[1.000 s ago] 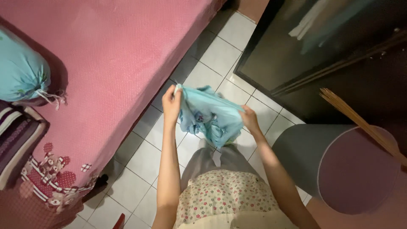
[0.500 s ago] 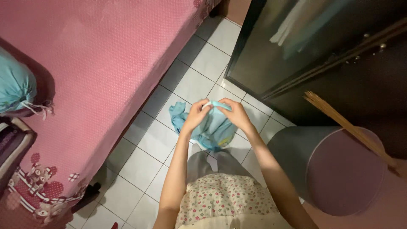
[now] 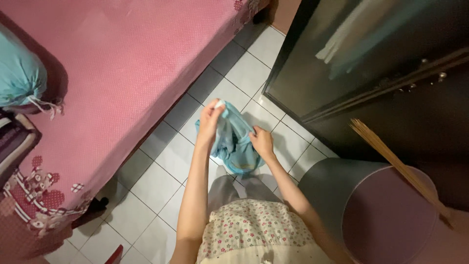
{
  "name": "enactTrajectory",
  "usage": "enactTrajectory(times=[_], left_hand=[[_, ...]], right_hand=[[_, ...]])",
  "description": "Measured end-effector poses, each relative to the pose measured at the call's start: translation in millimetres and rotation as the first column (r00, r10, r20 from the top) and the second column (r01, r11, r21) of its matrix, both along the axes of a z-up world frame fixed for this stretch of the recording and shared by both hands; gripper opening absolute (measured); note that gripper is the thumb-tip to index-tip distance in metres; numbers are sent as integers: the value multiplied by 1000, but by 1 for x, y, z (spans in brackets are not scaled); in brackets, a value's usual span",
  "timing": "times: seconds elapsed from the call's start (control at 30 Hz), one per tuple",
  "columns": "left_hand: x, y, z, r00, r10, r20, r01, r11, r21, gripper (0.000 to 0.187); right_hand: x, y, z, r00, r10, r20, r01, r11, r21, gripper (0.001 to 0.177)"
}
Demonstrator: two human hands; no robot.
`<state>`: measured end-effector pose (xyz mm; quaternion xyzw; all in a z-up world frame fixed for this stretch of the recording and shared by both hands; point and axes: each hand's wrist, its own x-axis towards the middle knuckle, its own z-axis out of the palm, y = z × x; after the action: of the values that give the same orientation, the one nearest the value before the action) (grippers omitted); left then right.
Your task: The person folds a light blue cartoon-printed blanket on the floor, then spreads it on a pink bed and folds it again into a compact rectangle.
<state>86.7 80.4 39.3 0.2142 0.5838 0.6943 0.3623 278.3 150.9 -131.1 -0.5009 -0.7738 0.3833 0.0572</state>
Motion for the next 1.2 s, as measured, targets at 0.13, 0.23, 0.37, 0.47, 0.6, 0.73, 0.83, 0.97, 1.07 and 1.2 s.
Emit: enactTrajectory(times=[0.13,0.23,0.37,0.47,0.6,0.73,0.83,0.97,1.07,1.2], left_hand=[[-16,-8,33,998,69,9,-69,994,80,16],[-31,-14,38,992,127,9,-128,989,79,17],[-50,-26,25,849,57,-525,-102,993,-57,19],[-40,-28,11,756,-12,-654,-30,998,-54,16],[6,-15,-19,892,-221,-395,280,955,98,9],[26,5,-53,857,-437,-274,444,895,-39,8],[13,8,-75,843,-445,-302,445,893,-71,6],[3,9,-39,940,-319,-122,309,947,-90,25],[-4,10,-31,967,-253,-33,249,964,-94,27],[-10,4,-21,991,-130,36,132,989,-70,19]], right_hand=[[34,16,-90,997,10,72,-10,1000,7,35],[52,28,-98,983,-177,-53,176,984,-28,23],[42,40,15,711,-613,-346,521,789,-327,42],[33,62,64,746,-490,-450,360,866,-346,36],[7,54,140,889,-4,-458,-83,982,-169,31],[-8,57,137,883,137,-449,-166,986,-27,30],[-7,54,140,876,144,-461,-190,980,-54,30],[-7,38,142,879,124,-461,-194,975,-108,23],[-9,44,106,934,138,-331,-136,990,29,24],[-3,51,43,987,-35,-156,53,992,116,42]])
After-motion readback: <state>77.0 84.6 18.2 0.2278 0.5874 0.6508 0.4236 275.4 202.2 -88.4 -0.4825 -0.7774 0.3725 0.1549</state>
